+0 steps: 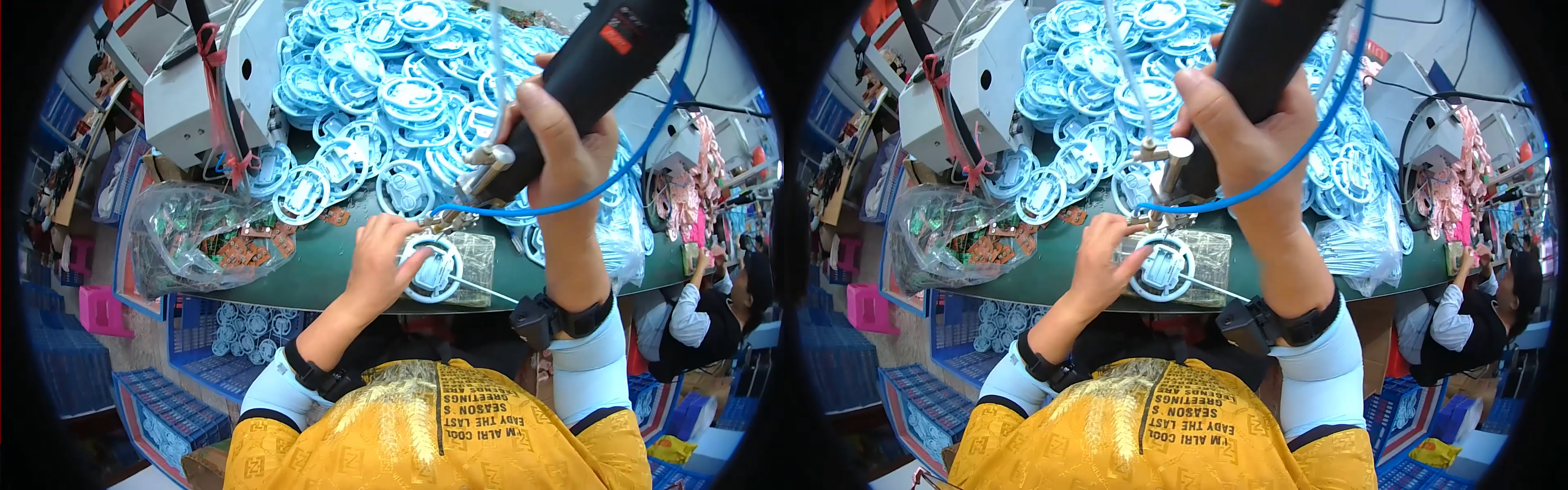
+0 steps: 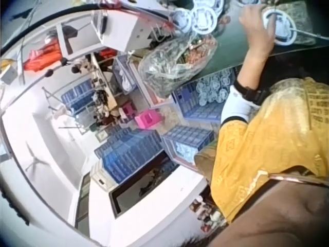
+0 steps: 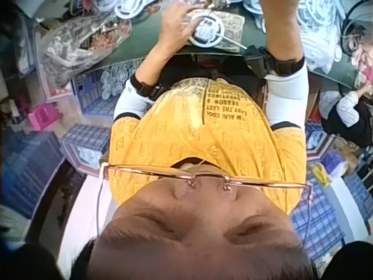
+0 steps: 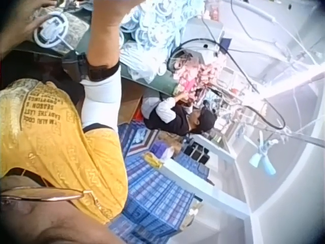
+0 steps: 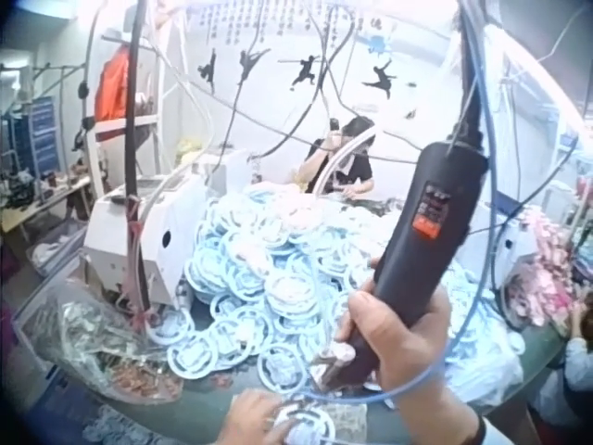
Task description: Assemble blue plastic toy components using a power screwdriver at a factory workbench.
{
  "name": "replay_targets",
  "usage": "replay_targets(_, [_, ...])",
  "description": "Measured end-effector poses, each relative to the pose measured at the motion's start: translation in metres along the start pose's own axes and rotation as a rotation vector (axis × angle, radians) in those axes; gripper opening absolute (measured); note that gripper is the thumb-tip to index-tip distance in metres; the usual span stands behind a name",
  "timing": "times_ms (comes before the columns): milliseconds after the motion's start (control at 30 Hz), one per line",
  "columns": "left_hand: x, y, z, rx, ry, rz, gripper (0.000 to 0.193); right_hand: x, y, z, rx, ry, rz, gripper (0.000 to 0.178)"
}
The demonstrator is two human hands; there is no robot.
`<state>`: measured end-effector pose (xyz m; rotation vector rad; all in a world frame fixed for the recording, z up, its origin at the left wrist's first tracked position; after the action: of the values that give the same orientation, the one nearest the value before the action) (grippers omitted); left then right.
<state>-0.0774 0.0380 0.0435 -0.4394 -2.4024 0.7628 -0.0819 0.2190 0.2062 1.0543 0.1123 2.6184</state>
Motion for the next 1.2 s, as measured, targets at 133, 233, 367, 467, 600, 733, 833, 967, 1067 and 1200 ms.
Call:
replay_targets(133, [0.014,-0.056,-0.046,-0.142,0.272,-0.365,0.032,-0.008,0.007,-0.005,-0.048,0.063,0.007,0.036])
replay_targets(233, [0.034,-0.091,-0.098,-0.168,0.498,-0.453,0.032,-0.012,0.005,-0.007,-0.112,0.076,-0.023,0.036])
replay_targets(367, [0.086,-0.101,-0.145,-0.244,0.596,-0.396,0.047,-0.015,0.001,-0.017,-0.176,-0.005,-0.022,0.048])
replay_targets(467, [0.12,-0.095,-0.154,-0.24,0.558,-0.428,0.048,-0.015,0.013,-0.014,-0.309,-0.11,0.036,0.05])
replay_targets(600, [0.151,-0.082,-0.183,-0.447,0.544,-0.397,0.05,-0.007,-0.005,0.007,-0.53,-0.287,0.03,0.048])
replay_targets(733, [0.133,-0.089,-0.167,-0.402,0.444,-0.377,0.049,-0.014,0.013,0.004,-0.567,-0.38,0.081,0.044])
replay_targets(833, [0.12,-0.09,-0.161,-0.255,0.601,-0.433,0.053,-0.013,0.003,-0.001,-0.584,-0.462,0.086,0.045])
replay_targets(967, [0.077,-0.101,-0.13,-0.087,0.832,-0.483,0.046,0.0,-0.012,0.0,-0.067,-0.086,-0.048,0.037])
replay_targets(1067, [0.032,-0.074,-0.07,-0.118,0.334,-0.328,0.028,0.004,-0.011,0.006,0.005,-0.058,-0.047,0.037])
replay_targets(1200, [0.003,0.001,-0.002,0.1,-0.016,0.07,0.019,0.006,0.0,0.011,0.007,-0.048,-0.017,0.042])
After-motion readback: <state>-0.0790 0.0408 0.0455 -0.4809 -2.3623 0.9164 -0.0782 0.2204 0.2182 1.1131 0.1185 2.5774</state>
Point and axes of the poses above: each hand's wrist, its own x-axis towards the middle knuckle, its own y-axis out of the palm, z = x × y, the point moved 5 cm from there along x, towards the middle knuckle, and after that the axes turned 7 degrees about -y, right-handed, at the moved point
